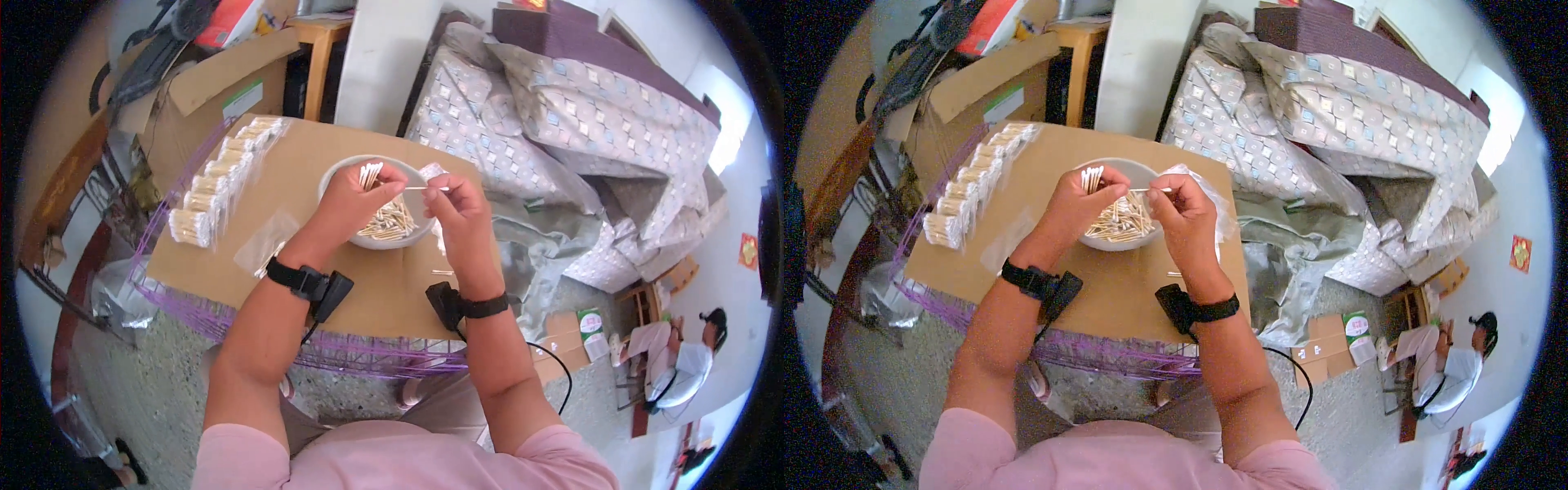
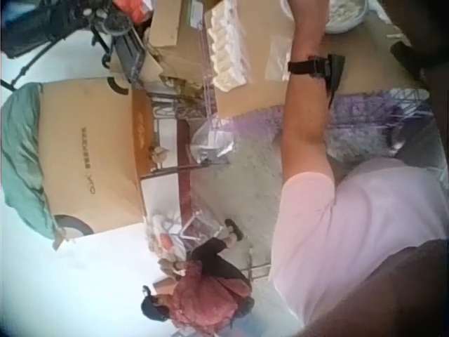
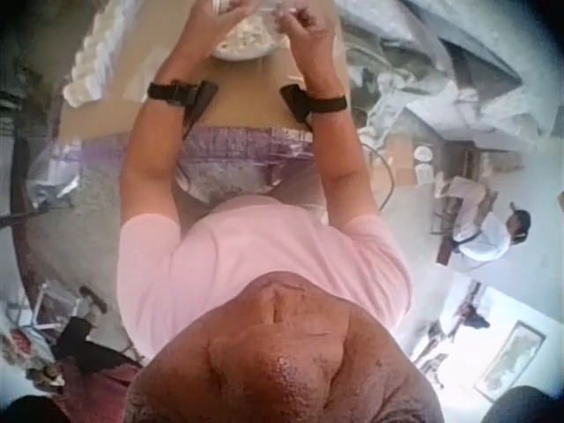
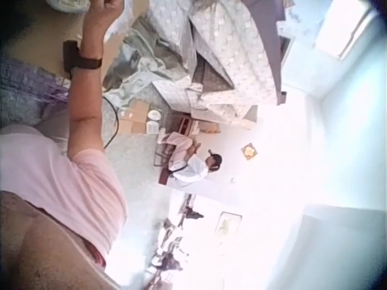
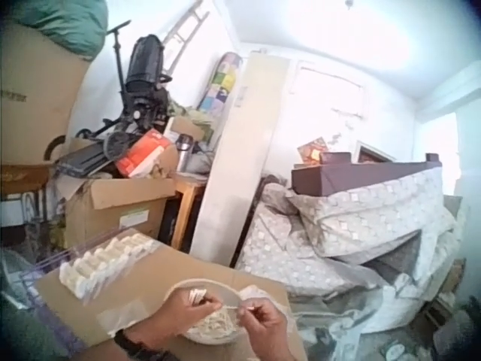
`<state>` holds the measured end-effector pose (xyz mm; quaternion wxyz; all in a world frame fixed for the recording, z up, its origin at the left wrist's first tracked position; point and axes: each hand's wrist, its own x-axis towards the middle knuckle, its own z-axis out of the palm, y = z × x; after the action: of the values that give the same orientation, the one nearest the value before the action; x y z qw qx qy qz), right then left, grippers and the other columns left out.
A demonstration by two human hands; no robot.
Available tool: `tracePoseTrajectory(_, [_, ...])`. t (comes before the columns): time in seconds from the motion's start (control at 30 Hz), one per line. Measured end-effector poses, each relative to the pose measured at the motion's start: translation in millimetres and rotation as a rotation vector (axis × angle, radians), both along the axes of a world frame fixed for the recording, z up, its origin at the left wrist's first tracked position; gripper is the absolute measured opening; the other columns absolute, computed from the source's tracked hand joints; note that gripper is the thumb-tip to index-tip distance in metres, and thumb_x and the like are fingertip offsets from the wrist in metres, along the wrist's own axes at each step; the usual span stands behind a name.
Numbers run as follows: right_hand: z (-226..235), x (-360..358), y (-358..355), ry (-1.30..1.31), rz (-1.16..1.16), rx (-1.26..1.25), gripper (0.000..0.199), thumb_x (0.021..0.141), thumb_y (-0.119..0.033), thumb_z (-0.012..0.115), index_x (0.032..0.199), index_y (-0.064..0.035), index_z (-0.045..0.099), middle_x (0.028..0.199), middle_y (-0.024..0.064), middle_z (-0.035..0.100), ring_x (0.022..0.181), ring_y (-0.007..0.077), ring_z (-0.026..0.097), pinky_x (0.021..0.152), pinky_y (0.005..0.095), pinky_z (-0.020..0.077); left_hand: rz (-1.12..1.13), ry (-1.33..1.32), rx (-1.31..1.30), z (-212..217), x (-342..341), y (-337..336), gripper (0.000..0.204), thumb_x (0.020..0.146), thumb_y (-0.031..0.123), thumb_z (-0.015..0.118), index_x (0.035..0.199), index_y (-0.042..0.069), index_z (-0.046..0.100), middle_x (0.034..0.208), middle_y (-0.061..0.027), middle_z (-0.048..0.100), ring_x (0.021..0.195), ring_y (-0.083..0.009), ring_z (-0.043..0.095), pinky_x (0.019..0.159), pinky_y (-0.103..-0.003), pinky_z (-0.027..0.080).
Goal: Packaging cotton swabs into small plastic bags.
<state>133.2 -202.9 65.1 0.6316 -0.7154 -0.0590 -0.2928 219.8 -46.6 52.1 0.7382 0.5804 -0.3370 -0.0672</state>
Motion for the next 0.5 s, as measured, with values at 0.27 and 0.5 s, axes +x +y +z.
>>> tracePoseTrajectory(0.27, [-10.1, 2.1, -3.2, -0.147, 0.061, 0.184, 0.009, 0.088, -0.001, 0.063, 0.093, -0.0039, 0.057, 0.086, -0.0027, 0.058, 0.074, 0.0031, 0.053, 0.065, 0.0183, 0.0448, -0.041, -0.08, 0.129, 2.6, -6.5, -3.3, 0.008, 0.085, 0.007, 0.066, 0.089, 0.001, 0.066, 0.081, 0.0007, 0.064, 0.073, -0.0061, 0.058, 0.066, -0.022, 0.049])
tracePoseTrajectory(0.5, [-9.4, -1.5, -3.2, -0.133, 0.096, 0.146, 0.008, 0.089, -0.003, 0.063, 0.094, -0.0038, 0.057, 0.085, -0.0034, 0.059, 0.074, 0.0026, 0.053, 0.065, 0.0181, 0.0449, -0.007, 0.005, 0.101, 6.3, -10.1, 0.1, 0.007, 0.086, 0.007, 0.065, 0.091, 0.001, 0.065, 0.08, 0.0007, 0.063, 0.071, -0.0049, 0.057, 0.063, -0.021, 0.048])
